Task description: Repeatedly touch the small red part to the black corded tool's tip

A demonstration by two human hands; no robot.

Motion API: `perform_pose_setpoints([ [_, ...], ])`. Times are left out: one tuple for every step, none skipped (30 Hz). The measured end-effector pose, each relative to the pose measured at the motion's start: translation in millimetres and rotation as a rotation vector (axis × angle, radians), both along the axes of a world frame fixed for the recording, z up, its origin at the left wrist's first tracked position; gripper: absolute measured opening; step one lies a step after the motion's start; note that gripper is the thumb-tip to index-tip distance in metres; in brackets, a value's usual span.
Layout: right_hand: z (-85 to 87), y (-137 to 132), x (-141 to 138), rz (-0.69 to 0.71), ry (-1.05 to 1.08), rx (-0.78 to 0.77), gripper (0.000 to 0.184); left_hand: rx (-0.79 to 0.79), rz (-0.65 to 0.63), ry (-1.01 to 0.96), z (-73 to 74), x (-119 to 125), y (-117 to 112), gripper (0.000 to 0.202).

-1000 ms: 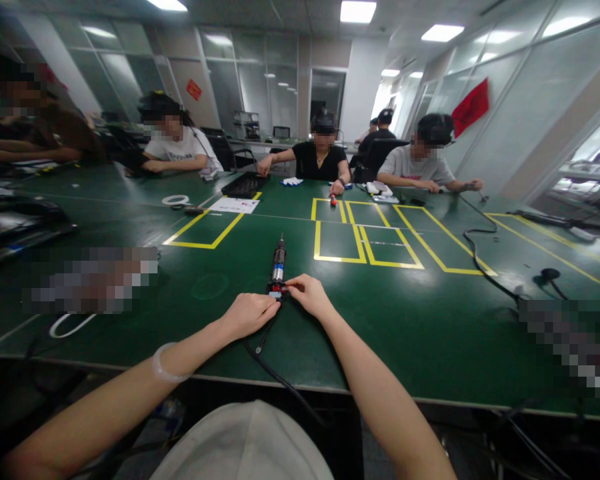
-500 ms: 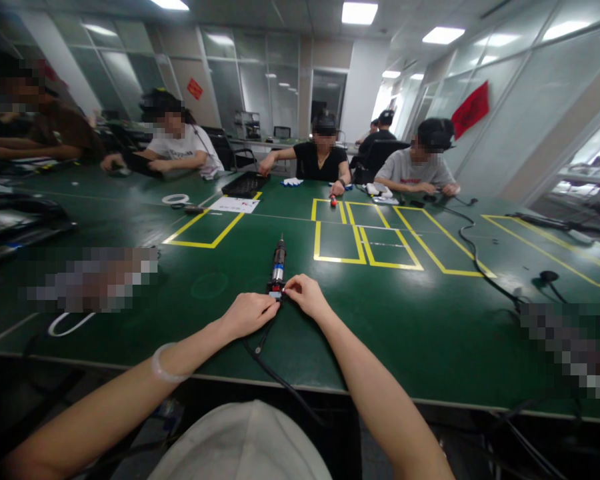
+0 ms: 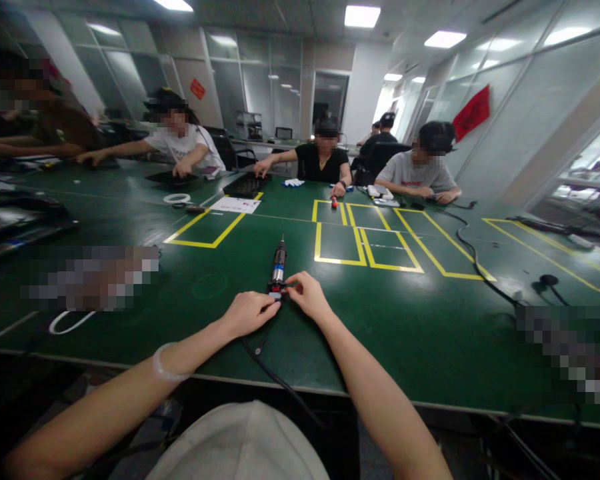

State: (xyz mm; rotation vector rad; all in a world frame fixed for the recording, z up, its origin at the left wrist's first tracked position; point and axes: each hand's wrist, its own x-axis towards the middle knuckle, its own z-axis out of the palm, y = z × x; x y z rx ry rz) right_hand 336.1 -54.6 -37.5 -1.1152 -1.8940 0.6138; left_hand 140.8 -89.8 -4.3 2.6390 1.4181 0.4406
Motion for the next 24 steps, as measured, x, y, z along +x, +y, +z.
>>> perform_pose_setpoints([
  [-0.2, -1, 0, -0.004, 0.011, -0.001, 0.016, -0.022, 0.031, -0.041, 0.8, -1, 1, 0.045],
  [-0.2, -1, 0, -0.005, 0.018, -0.001, 0.017, -0.043, 0.068, -0.088, 1.8, -2, 3, 0.045],
  [-0.1, -2, -1, -0.004, 0.021, 0.000, 0.019, -0.055, 0.103, -0.139, 2.8, -3, 6, 0.044],
  [-0.1, -2, -1, -0.002, 0.022, 0.000, 0.020, -0.051, 0.128, -0.192, 3.5, -3, 9, 0.042],
  [0.0, -2, -1, 0.000, 0.024, 0.002, 0.021, -0.033, 0.136, -0.243, 3.8, -4, 12, 0.037],
  [0.1, -3, -2, 0.003, 0.026, 0.005, 0.022, -0.005, 0.121, -0.287, 3.3, -4, 16, 0.033],
  [0.1, -3, -2, 0.005, 0.030, 0.011, 0.022, 0.026, 0.084, -0.319, 1.9, -4, 21, 0.030],
  [0.3, -3, -2, 0.006, 0.033, 0.018, 0.023, 0.050, 0.033, -0.333, -0.4, -3, 26, 0.032],
  [0.6, -4, -1, 0.007, 0.036, 0.026, 0.024, 0.057, -0.018, -0.329, -3.3, -2, 31, 0.037],
  [1.0, -4, -1, 0.006, 0.040, 0.031, 0.025, 0.047, -0.060, -0.307, -6.7, 0, 36, 0.043],
  [1.6, -5, 0, 0.007, 0.047, 0.033, 0.026, 0.028, -0.084, -0.274, -10.1, 2, 40, 0.047],
  [2.2, -5, 0, 0.011, 0.054, 0.030, 0.027, 0.008, -0.089, -0.235, -13.2, 4, 44, 0.048],
  [2.8, -6, 1, 0.016, 0.062, 0.023, 0.028, -0.008, -0.077, -0.199, -15.7, 7, 46, 0.047],
  [3.2, -6, 2, 0.021, 0.072, 0.012, 0.029, -0.018, -0.056, -0.169, -17.4, 10, 48, 0.044],
  [3.4, -6, 2, 0.024, 0.082, -0.002, 0.030, -0.022, -0.030, -0.146, -18.2, 13, 48, 0.041],
  [3.4, -6, 3, 0.026, 0.089, -0.015, 0.030, -0.021, -0.004, -0.131, -18.1, 15, 48, 0.038],
  [3.1, -6, 3, 0.029, 0.099, -0.029, 0.031, -0.018, 0.015, -0.120, -17.4, 17, 47, 0.036],
  [2.6, -6, 3, 0.031, 0.113, -0.044, 0.031, -0.015, 0.026, -0.109, -16.2, 18, 46, 0.034],
  [2.0, -5, 4, 0.035, 0.129, -0.058, 0.030, -0.011, 0.027, -0.098, -14.6, 18, 46, 0.031],
  [1.4, -5, 5, 0.038, 0.143, -0.069, 0.029, -0.005, 0.023, -0.086, -12.9, 17, 47, 0.030],
  [0.6, -4, 6, 0.037, 0.152, -0.074, 0.028, 0.000, 0.017, -0.073, -11.1, 15, 48, 0.029],
  [-0.1, -4, 8, 0.032, 0.156, -0.075, 0.027, 0.003, 0.013, -0.057, -9.3, 13, 51, 0.028],
  [-0.9, -3, 10, 0.024, 0.153, -0.073, 0.025, 0.001, 0.014, -0.038, -7.6, 9, 54, 0.029],
  [-1.9, -2, 12, 0.015, 0.145, -0.069, 0.024, -0.007, 0.023, -0.016, -6.0, 4, 59, 0.030],
])
